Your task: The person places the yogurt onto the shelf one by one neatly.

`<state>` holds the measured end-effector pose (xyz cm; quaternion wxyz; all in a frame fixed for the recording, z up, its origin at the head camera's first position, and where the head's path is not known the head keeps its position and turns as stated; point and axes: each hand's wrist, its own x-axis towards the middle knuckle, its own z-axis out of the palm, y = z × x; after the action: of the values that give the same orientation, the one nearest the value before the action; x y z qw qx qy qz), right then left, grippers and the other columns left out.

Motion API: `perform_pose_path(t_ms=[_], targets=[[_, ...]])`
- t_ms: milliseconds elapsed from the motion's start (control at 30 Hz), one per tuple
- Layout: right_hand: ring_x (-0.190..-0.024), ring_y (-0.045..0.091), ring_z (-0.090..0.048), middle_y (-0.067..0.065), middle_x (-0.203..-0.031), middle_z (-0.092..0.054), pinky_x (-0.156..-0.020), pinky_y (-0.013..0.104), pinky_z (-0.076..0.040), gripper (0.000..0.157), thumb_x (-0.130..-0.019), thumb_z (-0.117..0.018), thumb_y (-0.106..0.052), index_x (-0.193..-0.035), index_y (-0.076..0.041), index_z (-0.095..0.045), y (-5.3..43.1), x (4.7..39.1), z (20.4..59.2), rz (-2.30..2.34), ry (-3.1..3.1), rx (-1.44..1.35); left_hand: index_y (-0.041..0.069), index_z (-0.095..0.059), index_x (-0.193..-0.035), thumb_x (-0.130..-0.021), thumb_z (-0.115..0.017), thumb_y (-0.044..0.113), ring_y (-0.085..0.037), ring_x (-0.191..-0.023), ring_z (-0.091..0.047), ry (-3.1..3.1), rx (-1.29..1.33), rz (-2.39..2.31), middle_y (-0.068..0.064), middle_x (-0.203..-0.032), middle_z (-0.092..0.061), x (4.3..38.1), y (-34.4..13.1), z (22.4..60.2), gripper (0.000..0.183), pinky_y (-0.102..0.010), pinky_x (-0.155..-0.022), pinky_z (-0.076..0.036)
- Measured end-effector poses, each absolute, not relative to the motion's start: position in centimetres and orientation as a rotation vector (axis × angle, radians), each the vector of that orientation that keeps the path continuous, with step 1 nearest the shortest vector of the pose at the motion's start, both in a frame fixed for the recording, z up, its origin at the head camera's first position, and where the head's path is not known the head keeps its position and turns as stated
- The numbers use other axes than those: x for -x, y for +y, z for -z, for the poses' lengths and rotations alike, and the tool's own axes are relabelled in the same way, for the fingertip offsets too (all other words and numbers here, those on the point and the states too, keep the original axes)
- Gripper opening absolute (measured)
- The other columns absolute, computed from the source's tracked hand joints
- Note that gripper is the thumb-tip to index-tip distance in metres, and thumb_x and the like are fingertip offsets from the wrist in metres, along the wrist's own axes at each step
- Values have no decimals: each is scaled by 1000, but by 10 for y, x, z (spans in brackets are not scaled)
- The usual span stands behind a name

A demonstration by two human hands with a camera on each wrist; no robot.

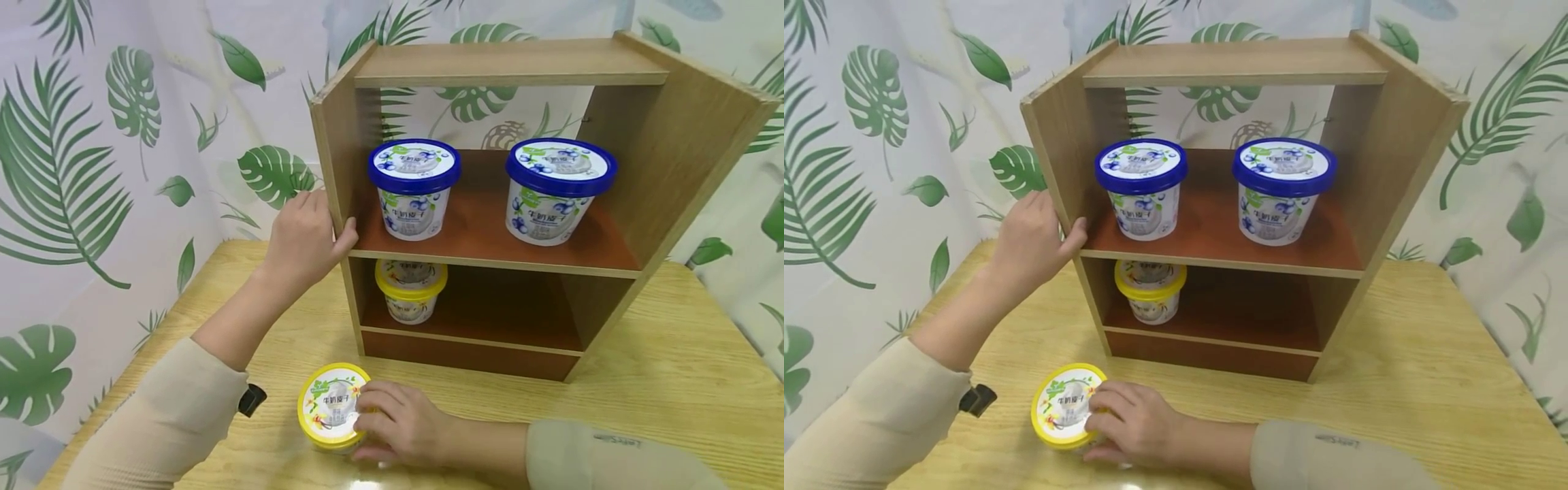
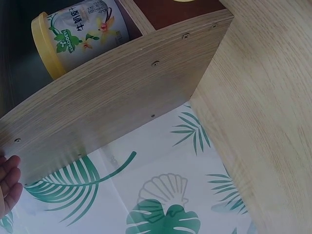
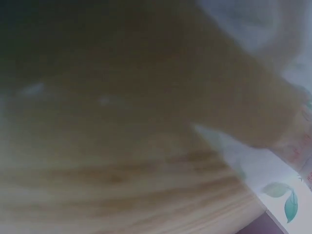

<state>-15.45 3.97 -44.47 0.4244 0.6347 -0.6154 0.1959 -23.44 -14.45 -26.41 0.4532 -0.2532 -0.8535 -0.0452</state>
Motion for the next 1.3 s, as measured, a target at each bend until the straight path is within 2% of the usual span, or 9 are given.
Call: perform_pose_path(t_ms=[167,433,1300], targets=[[-93,21,-61,8,-97,-60,-88,25,-50,51,-67,-81,-46,-90,-8,-55,33,157,446,-577,-1530,-1579,-10,-56,-84,-86,-58,22,-32,-65,-56,-2108,627,110,-19,-69,-59,235,-145,265,32,-39,-58,-48],[-93,21,-59,6,-95,-58,-90,25,-49,54,-61,-85,-44,-86,-8,-53,31,158,448,-641,-1563,-1559,-10,-56,-86,-86,-57,23,-32,-66,-56,-2112,627,109,-19,-71,-60,235,-145,265,33,-39,-59,-49],[-82,20,-61,2,-84,-60,-78,22,-52,48,-55,-88,-44,-77,-12,-60,43,165,436,-636,-1485,-1546,-9,-57,-87,-86,-58,23,-31,-65,-56,-2115,623,112,-18,-70,-60,235,-144,265,32,-38,-59,-49]])
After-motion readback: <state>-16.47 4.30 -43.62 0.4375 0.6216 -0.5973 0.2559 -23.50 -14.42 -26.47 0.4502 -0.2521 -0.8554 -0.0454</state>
